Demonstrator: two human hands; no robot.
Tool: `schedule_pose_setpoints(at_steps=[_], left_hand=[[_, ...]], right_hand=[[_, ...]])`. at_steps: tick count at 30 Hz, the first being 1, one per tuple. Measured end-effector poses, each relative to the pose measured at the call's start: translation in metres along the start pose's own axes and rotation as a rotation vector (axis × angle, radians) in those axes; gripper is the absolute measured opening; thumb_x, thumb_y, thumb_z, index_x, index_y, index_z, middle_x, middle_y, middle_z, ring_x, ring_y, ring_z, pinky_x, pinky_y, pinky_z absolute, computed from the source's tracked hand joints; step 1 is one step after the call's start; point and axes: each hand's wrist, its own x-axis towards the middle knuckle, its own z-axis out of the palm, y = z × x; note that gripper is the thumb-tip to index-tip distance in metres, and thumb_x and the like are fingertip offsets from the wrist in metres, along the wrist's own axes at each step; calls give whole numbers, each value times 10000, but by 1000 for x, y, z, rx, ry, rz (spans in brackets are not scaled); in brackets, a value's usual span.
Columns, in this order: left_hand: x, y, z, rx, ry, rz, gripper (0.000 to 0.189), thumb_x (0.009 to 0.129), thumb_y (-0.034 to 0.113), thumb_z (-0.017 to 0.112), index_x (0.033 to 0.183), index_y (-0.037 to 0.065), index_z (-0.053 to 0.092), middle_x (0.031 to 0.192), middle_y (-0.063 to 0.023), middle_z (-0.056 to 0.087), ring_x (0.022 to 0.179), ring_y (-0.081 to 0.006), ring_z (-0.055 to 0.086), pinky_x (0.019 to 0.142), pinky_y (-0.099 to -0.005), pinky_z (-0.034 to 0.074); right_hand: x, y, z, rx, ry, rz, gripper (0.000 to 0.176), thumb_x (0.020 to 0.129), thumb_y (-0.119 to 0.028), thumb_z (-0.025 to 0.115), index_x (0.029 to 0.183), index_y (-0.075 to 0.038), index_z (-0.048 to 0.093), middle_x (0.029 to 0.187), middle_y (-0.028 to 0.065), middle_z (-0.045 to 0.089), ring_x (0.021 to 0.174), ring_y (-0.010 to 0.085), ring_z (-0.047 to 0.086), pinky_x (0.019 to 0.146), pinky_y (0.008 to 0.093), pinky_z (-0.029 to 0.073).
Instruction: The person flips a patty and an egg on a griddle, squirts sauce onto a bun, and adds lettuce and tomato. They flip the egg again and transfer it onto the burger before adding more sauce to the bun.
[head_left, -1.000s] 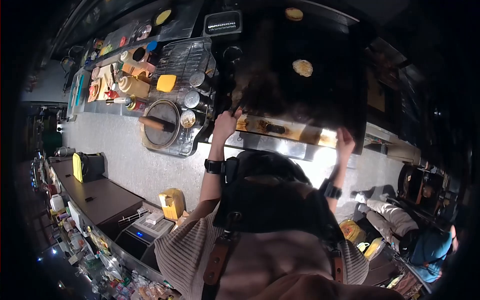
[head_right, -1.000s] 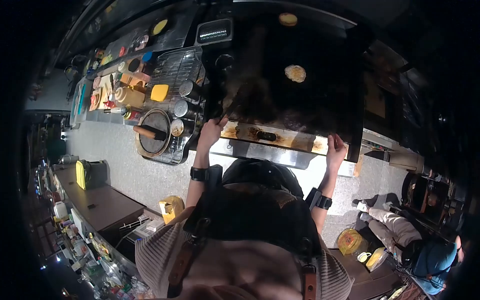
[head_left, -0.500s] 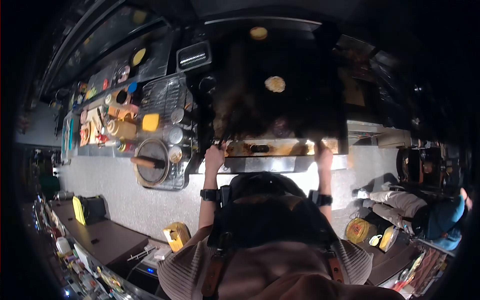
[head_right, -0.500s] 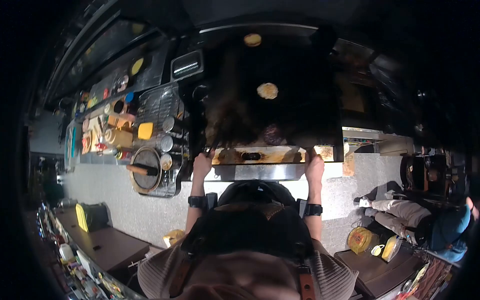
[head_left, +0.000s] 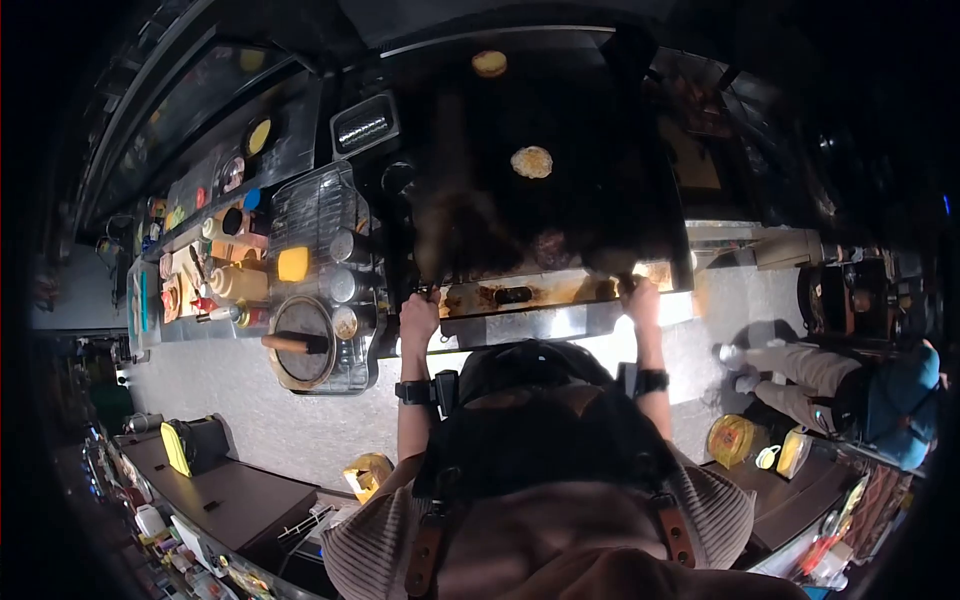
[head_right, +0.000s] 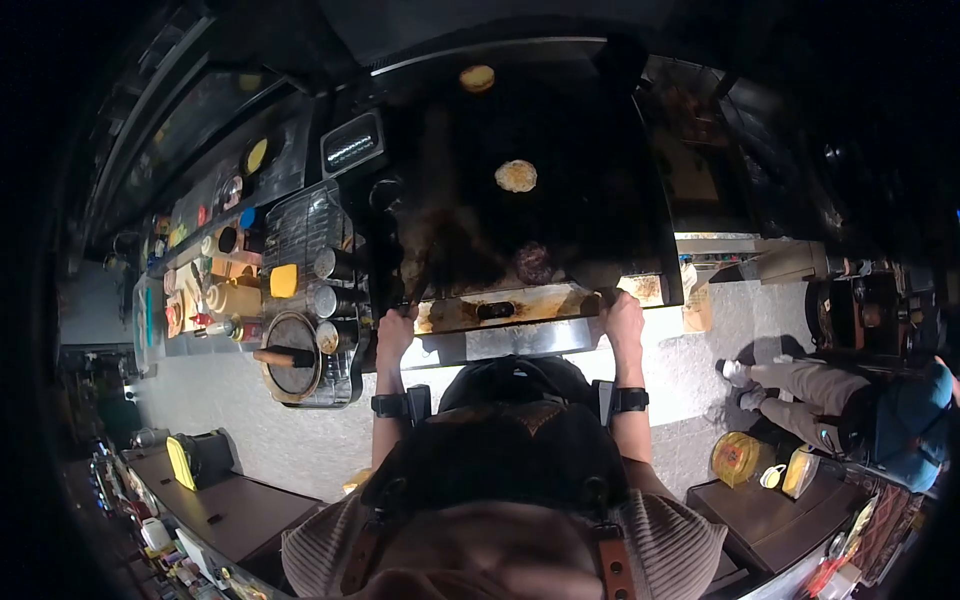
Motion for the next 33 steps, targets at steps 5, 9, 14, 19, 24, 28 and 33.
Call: schedule_pose_setpoints(at_steps=[5,9,14,19,24,28,33], left_hand=[[3,0,-1,-11,-27,20,538,871,463,521,926,-59,639,971,-308,610,1001,-442,567,879,-466,450],[11,-12,8,-10,-18,51,559,873,467,518,920,-80,625,972,-310,608,1010,-444,561,887,-469,442],[7,-6,4,-6,2,46,546,868,463,524,903,-70,634,945,-315,609,986,-450,568,868,-476,452],[5,-2,2,-23,11,58,520,864,452,534,867,-55,649,903,-314,611,952,-455,577,837,-482,466],[5,-3,3,-8,16,61,483,864,442,546,889,-26,663,896,-300,615,944,-450,578,822,-486,464],[2,-1,3,-9,61,56,451,870,428,549,885,-3,681,868,-305,610,925,-447,584,802,-484,470],[9,25,0,94,138,210,503,879,451,517,866,-32,656,868,-307,618,899,-463,589,816,-495,465]], right_hand=[[2,4,1,-34,-33,16,314,737,-205,685,919,42,618,893,248,640,879,389,621,793,445,499],[2,2,2,-53,-46,47,329,724,-197,692,927,47,605,920,253,632,903,387,617,803,443,498],[1,-2,-2,-50,-49,32,337,730,-204,689,954,34,607,924,254,630,905,388,616,801,449,498],[-4,-11,-9,-17,-26,12,335,736,-216,684,981,2,616,907,254,631,887,395,619,791,457,499],[-1,-5,-3,-40,-37,25,336,737,-219,678,977,7,613,908,257,629,894,398,616,791,457,499],[-2,-3,-1,-73,-32,27,345,741,-225,673,959,33,604,912,256,628,894,398,616,793,460,499],[-4,-13,-10,-64,-43,48,324,744,-227,670,911,44,609,882,249,633,869,389,625,784,455,505]])
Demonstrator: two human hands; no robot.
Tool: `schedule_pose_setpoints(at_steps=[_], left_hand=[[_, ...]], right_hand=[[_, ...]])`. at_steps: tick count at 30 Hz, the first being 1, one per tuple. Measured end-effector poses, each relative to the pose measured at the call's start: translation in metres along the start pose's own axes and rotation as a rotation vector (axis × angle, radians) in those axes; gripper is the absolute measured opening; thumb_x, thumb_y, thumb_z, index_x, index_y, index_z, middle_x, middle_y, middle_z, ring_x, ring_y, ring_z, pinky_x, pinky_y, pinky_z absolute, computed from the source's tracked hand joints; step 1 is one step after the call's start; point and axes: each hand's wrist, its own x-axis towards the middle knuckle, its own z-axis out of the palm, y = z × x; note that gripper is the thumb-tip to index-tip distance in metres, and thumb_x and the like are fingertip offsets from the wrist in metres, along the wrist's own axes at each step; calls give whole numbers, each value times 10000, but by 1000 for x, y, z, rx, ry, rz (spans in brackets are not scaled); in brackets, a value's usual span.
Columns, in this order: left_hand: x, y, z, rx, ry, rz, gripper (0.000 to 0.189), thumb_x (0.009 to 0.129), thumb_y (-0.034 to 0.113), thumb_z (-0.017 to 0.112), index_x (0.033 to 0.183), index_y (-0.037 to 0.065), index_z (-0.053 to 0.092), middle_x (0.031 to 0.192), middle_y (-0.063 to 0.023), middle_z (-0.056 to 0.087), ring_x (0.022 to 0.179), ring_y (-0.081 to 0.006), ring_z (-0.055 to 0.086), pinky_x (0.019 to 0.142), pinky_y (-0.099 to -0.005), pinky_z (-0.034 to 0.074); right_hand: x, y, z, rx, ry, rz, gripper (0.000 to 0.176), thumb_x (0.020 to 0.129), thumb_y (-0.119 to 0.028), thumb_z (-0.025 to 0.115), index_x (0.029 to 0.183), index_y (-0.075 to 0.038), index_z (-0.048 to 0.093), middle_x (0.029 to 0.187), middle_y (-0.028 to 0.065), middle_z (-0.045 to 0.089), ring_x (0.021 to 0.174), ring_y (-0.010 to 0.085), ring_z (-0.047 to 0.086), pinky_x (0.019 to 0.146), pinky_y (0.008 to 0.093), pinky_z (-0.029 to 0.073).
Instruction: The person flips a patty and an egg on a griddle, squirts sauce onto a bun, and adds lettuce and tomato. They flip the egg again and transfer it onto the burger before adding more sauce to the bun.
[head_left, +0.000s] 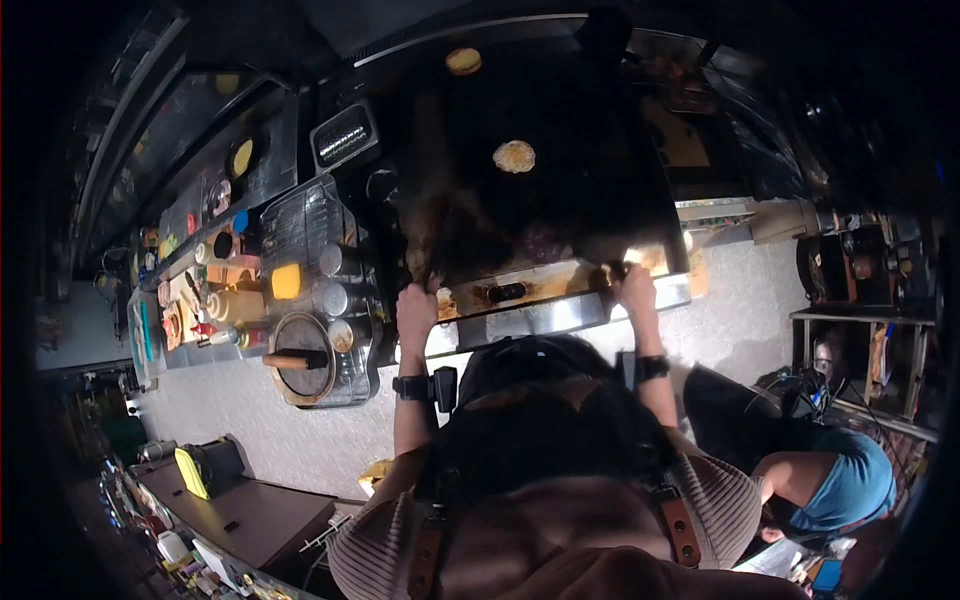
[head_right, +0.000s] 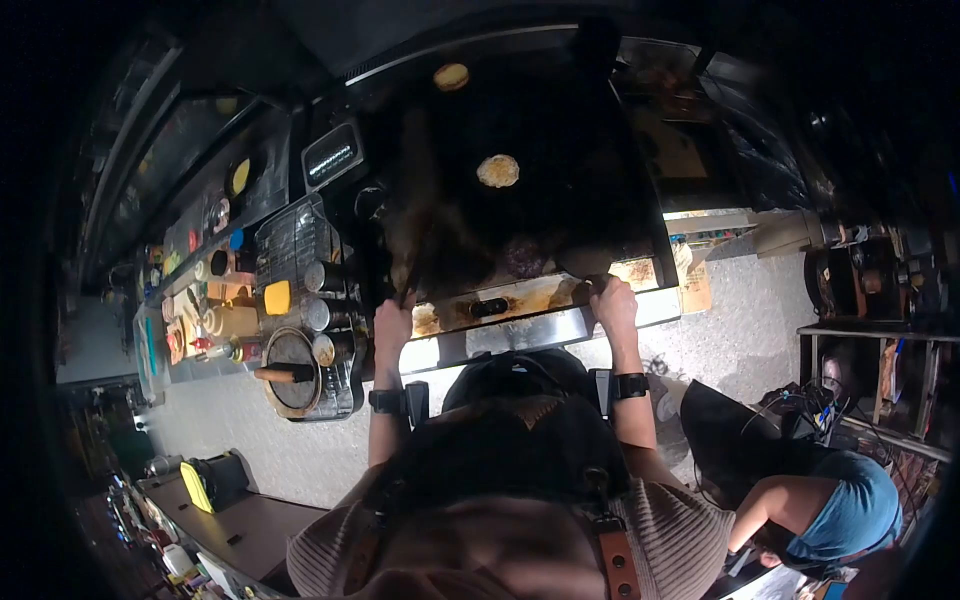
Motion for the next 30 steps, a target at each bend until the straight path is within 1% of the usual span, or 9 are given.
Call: schedule_pose_setpoints(at_steps=[2,5,8,10,11,14,17,18,30], left_hand=[[19,28,-7,40,-30,74,512,885,459,502,852,-32,643,879,-298,616,889,-453,591,824,-488,463],[56,63,13,129,110,302,459,895,410,500,845,-21,648,869,-275,622,878,-424,603,815,-475,475],[90,87,37,144,242,406,407,900,364,497,846,-10,649,900,-251,628,901,-390,608,805,-461,487],[104,96,46,216,204,446,393,903,355,492,857,-3,647,915,-241,627,909,-388,604,802,-458,490],[106,100,45,256,183,466,386,905,350,490,863,0,645,923,-236,626,913,-386,602,800,-456,491],[106,117,34,321,-51,318,389,905,356,491,918,-8,627,989,-233,609,947,-387,586,815,-455,486],[105,115,40,317,96,419,397,911,355,484,957,-17,614,989,-223,611,939,-392,586,807,-464,487],[106,114,41,345,43,387,386,911,343,488,985,-18,602,992,-216,609,937,-393,586,801,-468,488],[116,105,44,312,117,578,309,895,282,526,1013,7,601,976,-200,610,910,-378,597,774,-455,495]], right_hand=[[-1,-1,0,12,4,-5,311,745,-227,671,897,39,613,871,246,635,859,386,629,778,452,508],[0,6,6,22,26,-23,292,745,-223,673,888,25,619,860,241,637,840,384,633,763,445,513],[4,22,29,-2,116,-82,271,740,-209,673,894,8,622,844,234,639,812,385,634,743,445,515],[3,30,43,-39,223,-141,248,730,-183,666,896,-4,624,825,228,639,791,384,635,727,443,516],[-1,24,36,-9,200,-136,240,725,-168,658,898,-7,623,818,226,638,786,383,634,723,444,516],[-13,-1,-4,77,95,-54,215,705,-106,619,900,-17,623,804,224,634,780,378,631,715,441,515],[-15,-1,-6,161,102,-77,205,709,-104,615,892,-11,623,810,227,637,780,380,632,717,445,514],[-15,-1,-6,172,107,-72,194,714,-101,612,883,-7,624,802,230,638,781,382,633,716,446,513],[-12,1,-6,159,36,-58,195,716,-75,612,900,-9,624,799,233,640,797,386,633,724,441,512]])
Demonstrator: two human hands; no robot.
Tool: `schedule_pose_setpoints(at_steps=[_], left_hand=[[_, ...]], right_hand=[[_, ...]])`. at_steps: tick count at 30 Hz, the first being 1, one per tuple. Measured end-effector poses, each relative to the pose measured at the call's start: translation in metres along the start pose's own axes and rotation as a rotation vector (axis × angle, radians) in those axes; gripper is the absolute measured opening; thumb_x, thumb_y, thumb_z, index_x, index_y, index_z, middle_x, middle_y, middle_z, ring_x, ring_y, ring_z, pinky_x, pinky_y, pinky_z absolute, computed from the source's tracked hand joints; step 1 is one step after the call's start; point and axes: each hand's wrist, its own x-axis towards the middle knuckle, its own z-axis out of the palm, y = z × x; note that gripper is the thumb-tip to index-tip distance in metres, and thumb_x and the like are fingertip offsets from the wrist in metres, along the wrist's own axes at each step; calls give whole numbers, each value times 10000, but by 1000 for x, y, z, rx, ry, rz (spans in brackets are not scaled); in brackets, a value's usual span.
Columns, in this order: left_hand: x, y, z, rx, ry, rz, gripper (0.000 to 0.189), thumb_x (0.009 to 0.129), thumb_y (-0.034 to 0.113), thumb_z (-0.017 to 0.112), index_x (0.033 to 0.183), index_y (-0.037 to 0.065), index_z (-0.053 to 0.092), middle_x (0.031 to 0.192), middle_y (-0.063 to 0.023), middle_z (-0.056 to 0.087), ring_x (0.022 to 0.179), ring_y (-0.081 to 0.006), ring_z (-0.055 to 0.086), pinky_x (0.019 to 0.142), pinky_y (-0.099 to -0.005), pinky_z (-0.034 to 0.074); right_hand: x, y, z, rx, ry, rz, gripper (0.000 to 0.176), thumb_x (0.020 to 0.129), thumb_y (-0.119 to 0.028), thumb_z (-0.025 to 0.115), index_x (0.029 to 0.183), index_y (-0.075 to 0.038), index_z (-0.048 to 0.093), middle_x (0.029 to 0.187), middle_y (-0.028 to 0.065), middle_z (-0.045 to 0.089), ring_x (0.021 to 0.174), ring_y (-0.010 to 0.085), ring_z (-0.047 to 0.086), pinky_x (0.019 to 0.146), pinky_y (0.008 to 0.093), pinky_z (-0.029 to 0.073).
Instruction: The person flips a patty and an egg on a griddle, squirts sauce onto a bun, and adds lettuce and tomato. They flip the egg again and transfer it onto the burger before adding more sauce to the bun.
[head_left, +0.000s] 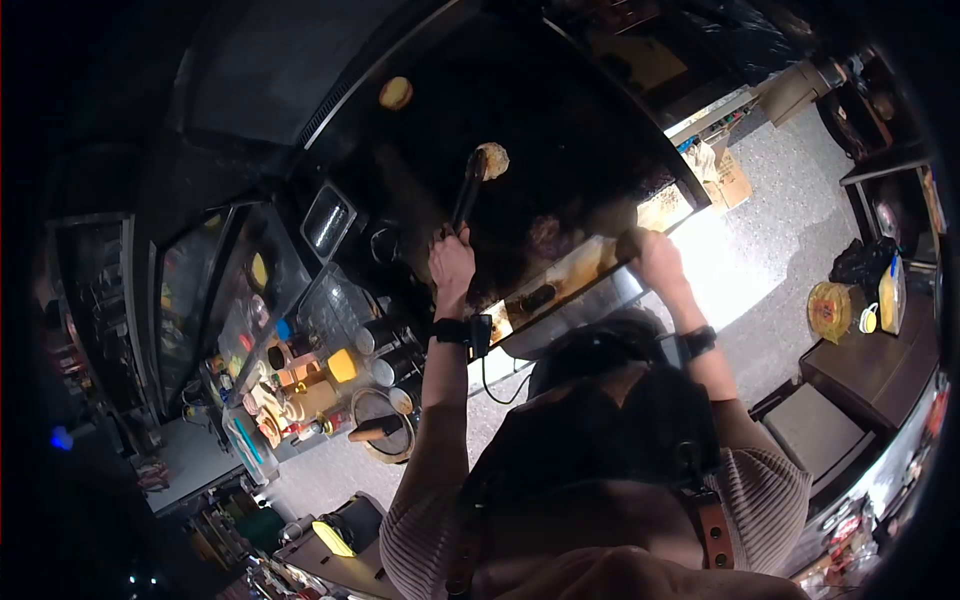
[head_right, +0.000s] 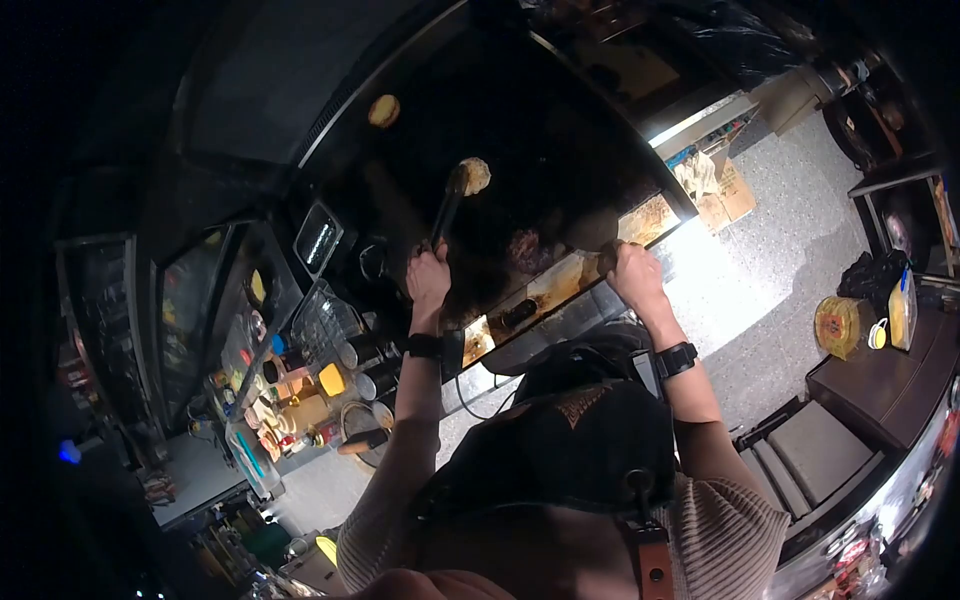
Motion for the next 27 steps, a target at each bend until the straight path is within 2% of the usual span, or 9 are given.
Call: schedule_pose_setpoints(at_steps=[5,9,19,22,25,27], left_hand=[[1,10,-15,-12,51,19,301,896,285,522,980,8,602,953,-187,610,894,-369,604,761,-452,501],[2,3,0,67,55,55,308,896,298,522,953,7,602,951,-184,607,882,-367,607,752,-443,507],[7,5,-7,56,-43,14,338,906,318,505,996,3,588,1003,-189,600,936,-373,597,791,-447,501],[7,8,-16,61,-104,-8,362,915,334,489,1051,11,578,1050,-194,598,988,-375,583,814,-448,497],[8,9,-13,70,-70,49,360,912,327,491,1051,5,578,1036,-191,598,962,-373,591,811,-442,498],[8,8,-10,82,-57,97,347,906,311,499,1031,-2,584,1006,-188,600,910,-375,603,804,-438,496]], right_hand=[[2,3,4,0,-6,1,218,713,-79,619,919,-7,623,809,235,641,805,384,633,730,440,512],[1,5,6,16,-5,-5,210,724,-86,611,919,-7,624,811,238,640,805,383,632,727,444,511],[0,6,10,34,9,50,202,776,-132,582,932,-11,622,814,242,638,795,391,629,717,453,507],[-2,7,12,6,11,54,268,706,-55,589,971,-62,635,823,186,650,782,361,630,708,431,507],[-4,5,10,25,52,16,225,747,-104,590,951,-12,616,819,246,635,798,393,628,708,454,510],[-6,-1,4,17,18,56,223,739,-94,588,942,-7,615,818,246,636,798,394,628,708,452,510]])
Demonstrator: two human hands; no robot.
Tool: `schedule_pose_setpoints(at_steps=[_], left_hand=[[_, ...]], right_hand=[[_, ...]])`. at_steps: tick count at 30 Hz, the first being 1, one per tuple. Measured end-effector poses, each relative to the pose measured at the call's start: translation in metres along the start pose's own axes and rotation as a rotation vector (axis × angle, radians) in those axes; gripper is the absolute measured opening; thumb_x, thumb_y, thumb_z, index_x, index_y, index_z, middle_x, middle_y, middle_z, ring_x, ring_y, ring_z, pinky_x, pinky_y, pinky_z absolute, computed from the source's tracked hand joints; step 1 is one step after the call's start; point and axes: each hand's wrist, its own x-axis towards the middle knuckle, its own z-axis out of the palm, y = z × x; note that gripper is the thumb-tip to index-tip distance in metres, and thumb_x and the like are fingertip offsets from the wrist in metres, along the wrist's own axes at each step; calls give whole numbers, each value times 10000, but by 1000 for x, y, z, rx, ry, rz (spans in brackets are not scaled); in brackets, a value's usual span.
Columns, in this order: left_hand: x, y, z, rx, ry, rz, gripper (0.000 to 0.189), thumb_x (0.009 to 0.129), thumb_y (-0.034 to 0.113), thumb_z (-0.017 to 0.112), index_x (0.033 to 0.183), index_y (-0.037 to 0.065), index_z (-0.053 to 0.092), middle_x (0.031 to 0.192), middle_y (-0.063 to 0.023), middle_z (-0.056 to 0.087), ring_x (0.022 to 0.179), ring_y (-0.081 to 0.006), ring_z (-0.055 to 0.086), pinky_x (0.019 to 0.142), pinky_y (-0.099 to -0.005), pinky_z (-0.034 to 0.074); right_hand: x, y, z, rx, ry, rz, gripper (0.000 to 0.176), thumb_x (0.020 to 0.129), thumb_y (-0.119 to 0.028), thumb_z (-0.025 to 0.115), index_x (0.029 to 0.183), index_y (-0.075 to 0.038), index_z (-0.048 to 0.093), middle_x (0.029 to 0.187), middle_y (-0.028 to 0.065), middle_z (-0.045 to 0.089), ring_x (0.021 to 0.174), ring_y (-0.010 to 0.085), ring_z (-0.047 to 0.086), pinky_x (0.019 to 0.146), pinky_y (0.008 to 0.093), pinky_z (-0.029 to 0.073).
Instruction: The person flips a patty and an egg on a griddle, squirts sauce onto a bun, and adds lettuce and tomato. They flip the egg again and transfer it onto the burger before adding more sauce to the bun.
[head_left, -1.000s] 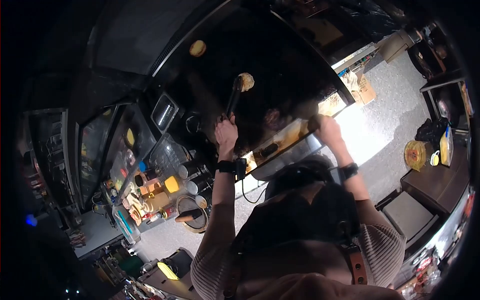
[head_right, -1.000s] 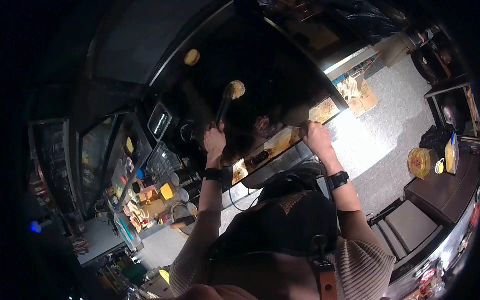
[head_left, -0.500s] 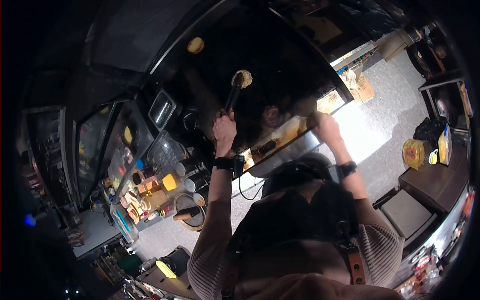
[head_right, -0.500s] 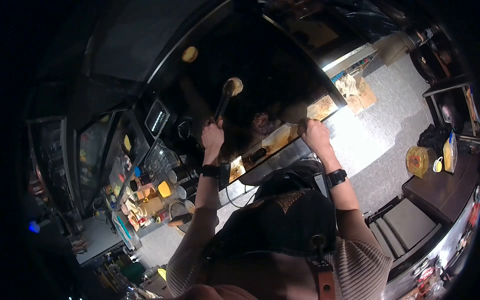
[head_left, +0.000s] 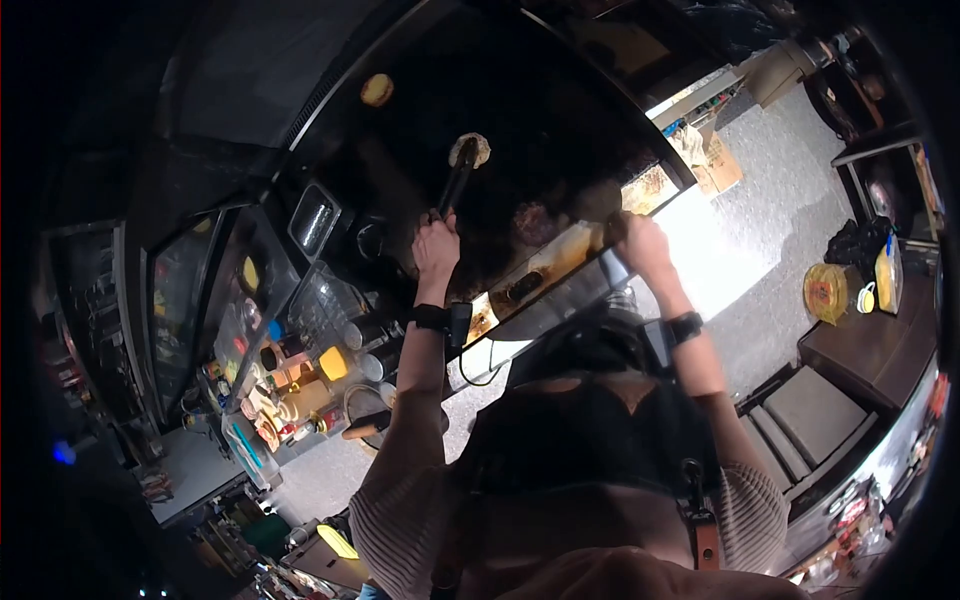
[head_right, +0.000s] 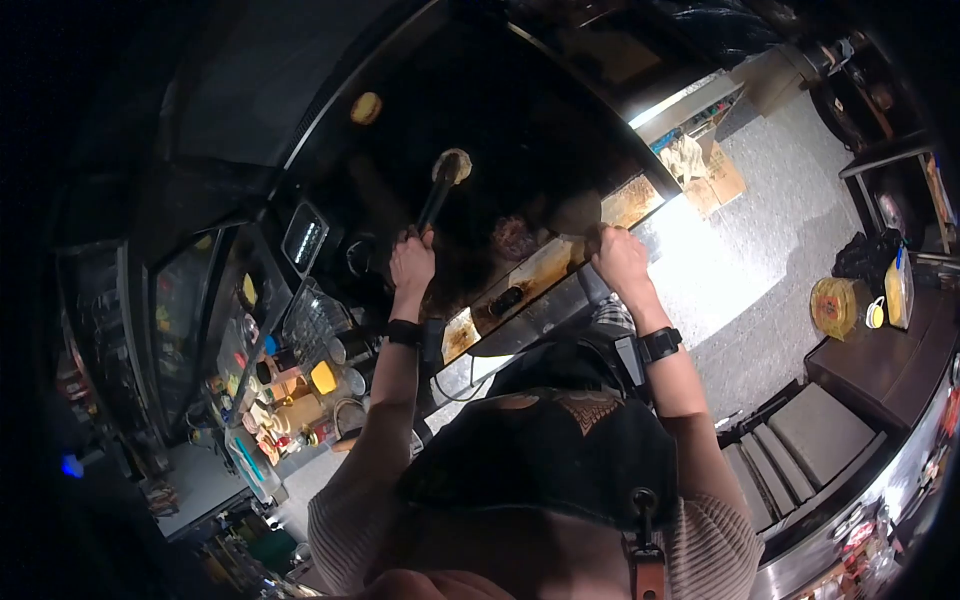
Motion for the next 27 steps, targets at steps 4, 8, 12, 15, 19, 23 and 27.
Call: schedule_pose_setpoints(at_steps=[4,8,12,15,19,23,27], left_hand=[[2,-7,5,12,32,35,344,908,307,495,1021,-6,583,1027,-189,594,948,-370,591,815,-434,494],[3,-9,-6,-9,-2,-24,361,916,324,486,1048,2,578,1076,-208,588,990,-383,577,846,-443,481],[-1,-23,8,10,52,-26,386,921,358,475,1047,8,578,1070,-235,596,985,-394,581,858,-456,474],[-3,-16,2,19,-19,-68,319,898,278,518,992,-19,589,1029,-204,594,974,-371,582,816,-430,498],[-2,-19,3,30,-37,-39,324,896,278,520,996,-22,591,992,-208,604,949,-373,592,811,-431,497],[0,-15,-5,23,-37,-61,320,898,279,515,996,-17,588,984,-208,603,945,-371,595,805,-435,497],[2,-9,-7,23,-99,-80,327,904,287,501,1011,-13,575,1003,-203,595,954,-372,592,812,-439,493]], right_hand=[[-3,-1,4,-59,-18,31,366,701,-75,623,1065,-40,622,835,210,646,782,354,637,714,421,526],[-5,-4,5,-91,-24,49,377,702,-94,640,1075,-38,617,848,204,647,796,346,640,714,416,528],[-4,0,11,-56,23,34,250,724,-91,610,964,-22,620,815,221,641,799,374,634,711,437,518],[-3,0,14,-38,44,39,203,732,-86,595,921,-15,621,802,232,639,801,388,632,713,447,514],[-3,-3,11,-39,19,62,216,731,-88,599,933,-14,623,808,234,640,807,388,633,716,446,515],[-2,-4,9,-41,-6,68,220,729,-85,605,937,-13,622,818,234,640,814,386,633,722,443,515],[-2,-5,9,-40,-11,73,226,725,-86,625,937,-8,620,828,235,641,820,384,634,728,440,514]])
